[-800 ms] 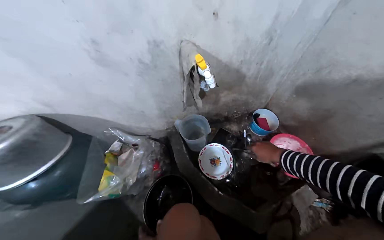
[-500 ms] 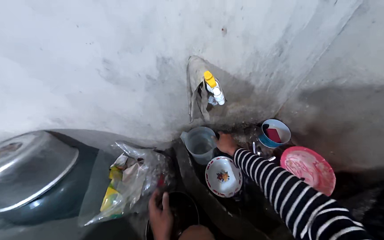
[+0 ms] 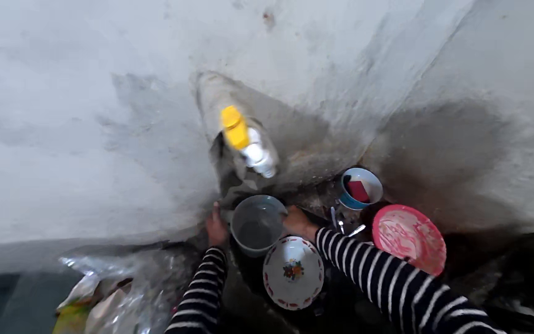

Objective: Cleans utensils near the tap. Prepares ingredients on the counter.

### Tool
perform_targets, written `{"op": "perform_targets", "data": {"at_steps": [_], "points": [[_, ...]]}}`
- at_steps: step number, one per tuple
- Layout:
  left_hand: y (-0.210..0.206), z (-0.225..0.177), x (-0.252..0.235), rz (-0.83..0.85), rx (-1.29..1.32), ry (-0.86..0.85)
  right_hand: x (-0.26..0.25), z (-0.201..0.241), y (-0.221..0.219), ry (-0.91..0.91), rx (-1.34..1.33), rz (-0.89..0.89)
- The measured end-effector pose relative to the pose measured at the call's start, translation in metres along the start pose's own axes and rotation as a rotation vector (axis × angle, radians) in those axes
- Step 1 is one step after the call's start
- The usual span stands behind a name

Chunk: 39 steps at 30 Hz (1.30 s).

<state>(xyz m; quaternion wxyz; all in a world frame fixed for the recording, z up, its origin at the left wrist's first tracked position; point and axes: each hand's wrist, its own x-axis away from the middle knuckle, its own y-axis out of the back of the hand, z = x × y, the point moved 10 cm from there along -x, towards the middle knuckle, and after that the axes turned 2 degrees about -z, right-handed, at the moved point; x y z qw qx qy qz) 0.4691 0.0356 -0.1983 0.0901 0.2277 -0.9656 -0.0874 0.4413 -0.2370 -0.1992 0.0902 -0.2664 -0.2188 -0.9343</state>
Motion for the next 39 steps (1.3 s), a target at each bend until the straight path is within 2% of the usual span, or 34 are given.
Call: {"op": "perform_targets", "data": {"at_steps": [2, 6, 8, 10, 13, 16, 18, 19, 22, 24, 26, 31, 33, 38, 39], "points": [[-0.006, -0.021, 0.019, -0.103, -0.006, -0.075, 0.011, 0.001, 0.018, 0.006, 0.07, 0.001], [-0.015, -0.103, 0.064, -0.071, 0.112, -0.253, 0.045, 0.045, 0.067, 0.19, 0.225, 0.045], [-0.027, -0.149, 0.091, 0.029, 0.076, -0.323, 0.068, 0.057, 0.098, 0.232, 0.273, 0.086], [-0.045, -0.191, 0.129, 0.183, -0.083, -0.436, 0.091, 0.055, 0.132, 0.22, 0.293, 0.105], [-0.078, -0.242, 0.193, 0.384, -0.382, -0.669, 0.122, 0.04, 0.186, 0.196, 0.305, 0.054], [-0.116, -0.275, 0.245, 0.454, -0.555, -0.835, 0.146, 0.004, 0.238, 0.235, 0.156, -0.049], [-0.144, -0.285, 0.272, 0.509, -0.642, -0.836, 0.157, -0.04, 0.264, 0.274, -0.106, -0.133], [-0.157, -0.288, 0.284, 0.539, -0.691, -0.816, 0.164, -0.067, 0.271, 0.265, -0.319, -0.193], [-0.197, -0.295, 0.323, 0.619, -0.8, -0.822, 0.188, -0.154, 0.274, 0.048, -0.985, -0.462], [-0.217, -0.292, 0.34, 0.648, -0.842, -0.815, 0.194, -0.206, 0.262, -0.077, -1.227, -0.574], [-0.233, -0.289, 0.35, 0.651, -0.855, -0.848, 0.199, -0.238, 0.251, -0.107, -1.376, -0.553], [-0.254, -0.283, 0.36, 0.633, -0.852, -0.886, 0.203, -0.27, 0.273, -0.182, -1.474, -0.615], [-0.258, -0.281, 0.364, 0.625, -0.852, -0.894, 0.193, -0.272, 0.287, -0.139, -1.437, -0.584], [-0.268, -0.28, 0.368, 0.607, -0.923, -0.894, 0.185, -0.252, 0.307, 0.022, -1.136, -0.492], [-0.268, -0.282, 0.37, 0.604, -0.938, -0.902, 0.178, -0.254, 0.306, 0.043, -1.149, -0.487]]}}
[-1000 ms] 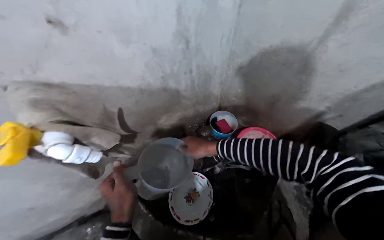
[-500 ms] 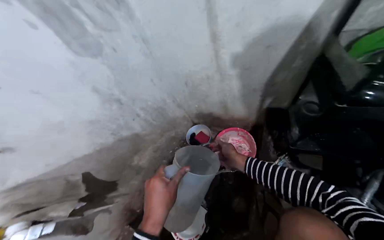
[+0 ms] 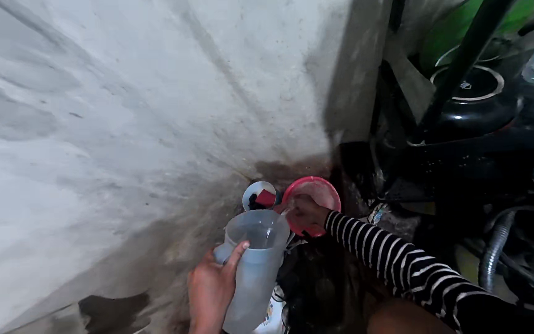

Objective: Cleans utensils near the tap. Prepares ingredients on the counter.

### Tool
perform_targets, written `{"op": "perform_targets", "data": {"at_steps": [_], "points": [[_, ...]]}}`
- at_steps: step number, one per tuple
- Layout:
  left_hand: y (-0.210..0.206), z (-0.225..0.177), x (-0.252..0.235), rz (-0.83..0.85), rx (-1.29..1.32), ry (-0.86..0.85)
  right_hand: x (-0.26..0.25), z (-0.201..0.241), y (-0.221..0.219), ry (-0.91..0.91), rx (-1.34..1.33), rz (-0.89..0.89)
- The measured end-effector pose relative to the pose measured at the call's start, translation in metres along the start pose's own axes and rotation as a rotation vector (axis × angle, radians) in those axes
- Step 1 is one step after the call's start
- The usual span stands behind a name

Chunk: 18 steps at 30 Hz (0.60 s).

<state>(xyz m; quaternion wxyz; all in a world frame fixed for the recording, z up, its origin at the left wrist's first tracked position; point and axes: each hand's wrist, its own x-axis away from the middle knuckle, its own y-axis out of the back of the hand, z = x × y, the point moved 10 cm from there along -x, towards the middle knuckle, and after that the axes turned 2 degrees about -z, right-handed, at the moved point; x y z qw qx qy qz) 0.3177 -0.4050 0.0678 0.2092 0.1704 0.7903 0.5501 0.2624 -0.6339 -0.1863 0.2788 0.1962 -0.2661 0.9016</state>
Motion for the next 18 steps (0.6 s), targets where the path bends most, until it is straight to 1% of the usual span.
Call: {"op": "perform_targets", "data": {"at_steps": [2, 4, 6, 8, 10, 15, 16, 18], "points": [[0.005, -0.006, 0.0, -0.021, -0.025, -0.022, -0.014, -0.013, 0.003, -0.023, -0.12, -0.063], [0.009, -0.011, 0.001, -0.027, -0.034, -0.031, -0.014, -0.021, 0.006, -0.085, -0.197, -0.154], [0.01, -0.014, 0.003, -0.025, -0.047, -0.034, -0.013, -0.027, 0.01, -0.127, -0.204, -0.248], [0.01, -0.017, 0.005, -0.022, -0.061, -0.041, -0.009, -0.028, 0.007, -0.16, -0.191, -0.272], [0.007, -0.017, 0.006, -0.012, -0.066, -0.038, -0.01, -0.027, 0.002, -0.135, -0.085, -0.25], [0.0, -0.016, 0.006, 0.027, -0.11, -0.037, -0.01, -0.021, -0.009, -0.087, 0.425, -0.168], [0.0, -0.016, 0.006, 0.036, -0.118, -0.031, -0.008, -0.021, -0.011, -0.076, 0.461, -0.153], [-0.001, -0.016, 0.004, 0.049, -0.127, -0.027, -0.011, -0.025, -0.013, -0.067, 0.451, -0.132]]}}
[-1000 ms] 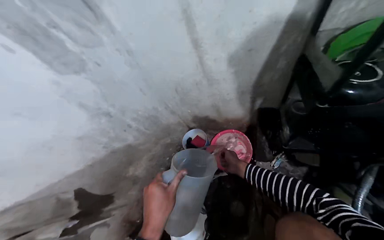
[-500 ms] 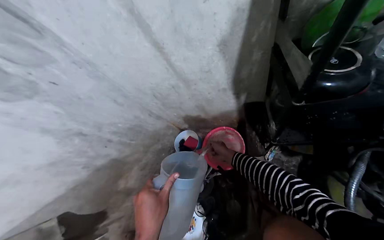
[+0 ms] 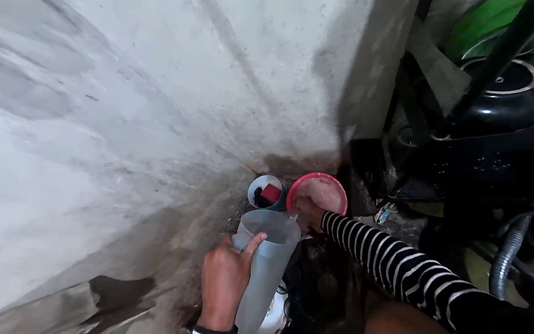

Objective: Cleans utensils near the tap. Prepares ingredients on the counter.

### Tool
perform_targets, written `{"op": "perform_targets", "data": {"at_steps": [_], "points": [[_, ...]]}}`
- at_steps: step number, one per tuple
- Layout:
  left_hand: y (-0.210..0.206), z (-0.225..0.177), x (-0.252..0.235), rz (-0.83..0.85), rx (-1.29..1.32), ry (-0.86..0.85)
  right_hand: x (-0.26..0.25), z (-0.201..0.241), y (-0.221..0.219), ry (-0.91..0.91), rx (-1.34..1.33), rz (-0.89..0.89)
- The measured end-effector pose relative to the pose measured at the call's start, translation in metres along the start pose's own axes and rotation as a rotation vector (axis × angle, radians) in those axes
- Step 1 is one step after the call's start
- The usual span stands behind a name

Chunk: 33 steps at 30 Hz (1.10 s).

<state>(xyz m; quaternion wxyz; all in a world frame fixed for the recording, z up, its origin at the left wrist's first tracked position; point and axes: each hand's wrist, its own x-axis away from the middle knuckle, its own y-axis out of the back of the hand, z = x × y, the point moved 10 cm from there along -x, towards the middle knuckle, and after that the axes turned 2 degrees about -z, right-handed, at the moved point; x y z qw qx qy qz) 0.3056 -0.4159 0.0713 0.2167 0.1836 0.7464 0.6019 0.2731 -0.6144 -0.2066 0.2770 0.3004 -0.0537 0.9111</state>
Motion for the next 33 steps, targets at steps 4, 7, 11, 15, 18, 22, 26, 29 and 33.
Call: {"op": "perform_targets", "data": {"at_steps": [4, 7, 11, 15, 18, 22, 26, 29, 33], "points": [[0.0, -0.001, -0.004, -0.034, -0.014, -0.042, -0.004, -0.016, -0.008, -0.143, -0.222, 0.035], [-0.001, 0.001, -0.006, -0.013, -0.021, -0.027, -0.013, -0.019, -0.016, -0.062, -0.454, 0.095], [0.001, 0.0, -0.01, 0.004, -0.03, -0.023, -0.018, -0.035, -0.01, -0.169, -0.54, -0.017], [0.005, -0.003, -0.015, -0.001, -0.043, -0.025, -0.011, -0.03, -0.007, -0.193, -0.532, -0.064], [0.01, -0.007, -0.017, -0.023, -0.037, -0.03, -0.013, -0.026, -0.012, -0.161, -0.577, -0.042], [0.011, -0.011, -0.017, -0.03, -0.043, -0.029, -0.011, -0.017, -0.015, -0.134, -0.674, -0.073], [0.014, -0.003, -0.016, -0.073, 0.024, -0.04, -0.016, -0.012, -0.025, -0.033, -0.534, 0.085], [0.033, 0.023, -0.006, -0.15, 0.205, 0.007, -0.02, -0.006, -0.028, 0.038, -0.451, 0.142], [0.066, 0.075, 0.028, -0.291, 0.523, 0.11, -0.009, 0.004, -0.022, 0.048, -0.378, 0.162]]}}
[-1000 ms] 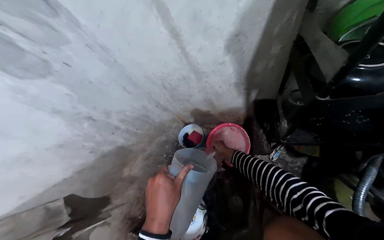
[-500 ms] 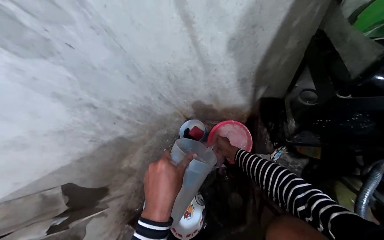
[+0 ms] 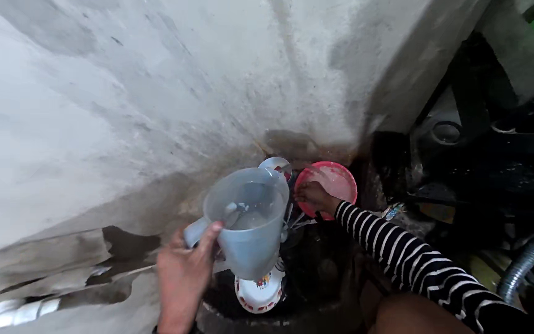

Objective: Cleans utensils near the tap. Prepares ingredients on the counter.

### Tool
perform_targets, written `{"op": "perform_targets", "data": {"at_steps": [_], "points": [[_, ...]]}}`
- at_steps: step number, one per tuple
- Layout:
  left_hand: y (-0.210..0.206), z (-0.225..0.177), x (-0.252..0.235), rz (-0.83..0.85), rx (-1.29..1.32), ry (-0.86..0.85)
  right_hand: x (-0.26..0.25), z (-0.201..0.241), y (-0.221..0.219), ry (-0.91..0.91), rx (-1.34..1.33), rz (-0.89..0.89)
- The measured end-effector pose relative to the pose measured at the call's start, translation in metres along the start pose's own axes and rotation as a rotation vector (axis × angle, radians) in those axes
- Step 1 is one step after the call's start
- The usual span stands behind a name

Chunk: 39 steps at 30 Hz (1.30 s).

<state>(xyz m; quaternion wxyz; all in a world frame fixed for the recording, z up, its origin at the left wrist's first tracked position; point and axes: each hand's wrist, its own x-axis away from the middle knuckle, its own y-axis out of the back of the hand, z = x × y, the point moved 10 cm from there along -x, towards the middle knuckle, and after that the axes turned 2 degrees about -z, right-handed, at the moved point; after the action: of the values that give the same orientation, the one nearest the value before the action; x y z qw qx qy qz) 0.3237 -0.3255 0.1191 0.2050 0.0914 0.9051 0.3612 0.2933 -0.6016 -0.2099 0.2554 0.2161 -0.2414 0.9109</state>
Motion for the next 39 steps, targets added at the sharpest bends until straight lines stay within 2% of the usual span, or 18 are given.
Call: {"op": "perform_targets", "data": {"at_steps": [2, 5, 8, 11, 15, 17, 20, 25, 30, 35, 39], "points": [[0.033, 0.014, 0.015, -0.094, 0.089, 0.034, 0.008, 0.006, 0.003, 0.042, -0.017, -0.004], [0.085, 0.022, 0.054, -0.25, 0.198, 0.029, 0.018, 0.005, 0.013, 0.072, 0.076, -0.113], [0.136, 0.04, 0.11, -0.426, 0.272, 0.033, 0.035, 0.012, 0.026, 0.138, 0.334, -0.173], [0.181, 0.062, 0.174, -0.602, 0.331, 0.099, 0.053, 0.021, 0.045, 0.182, 0.389, -0.216], [0.233, 0.074, 0.263, -0.741, 0.128, 0.261, 0.073, 0.032, 0.069, 0.238, 0.69, -0.212], [0.246, 0.067, 0.295, -0.719, -0.04, 0.338, 0.089, 0.031, 0.073, 0.203, 0.708, -0.159], [0.261, 0.073, 0.347, -0.651, -0.277, 0.522, 0.114, 0.027, 0.054, 0.169, 0.737, -0.062], [0.261, 0.099, 0.416, -0.539, -0.463, 0.821, 0.126, 0.026, 0.034, 0.174, 0.799, 0.055], [0.24, 0.121, 0.469, -0.493, -0.49, 1.014, 0.132, 0.038, 0.018, 0.189, 0.791, 0.088], [0.199, 0.151, 0.492, -0.322, -0.377, 1.214, 0.137, 0.037, 0.021, 0.204, 0.792, 0.12], [0.163, 0.182, 0.5, -0.197, -0.328, 1.287, 0.138, 0.033, 0.037, 0.178, 0.766, 0.115]]}}
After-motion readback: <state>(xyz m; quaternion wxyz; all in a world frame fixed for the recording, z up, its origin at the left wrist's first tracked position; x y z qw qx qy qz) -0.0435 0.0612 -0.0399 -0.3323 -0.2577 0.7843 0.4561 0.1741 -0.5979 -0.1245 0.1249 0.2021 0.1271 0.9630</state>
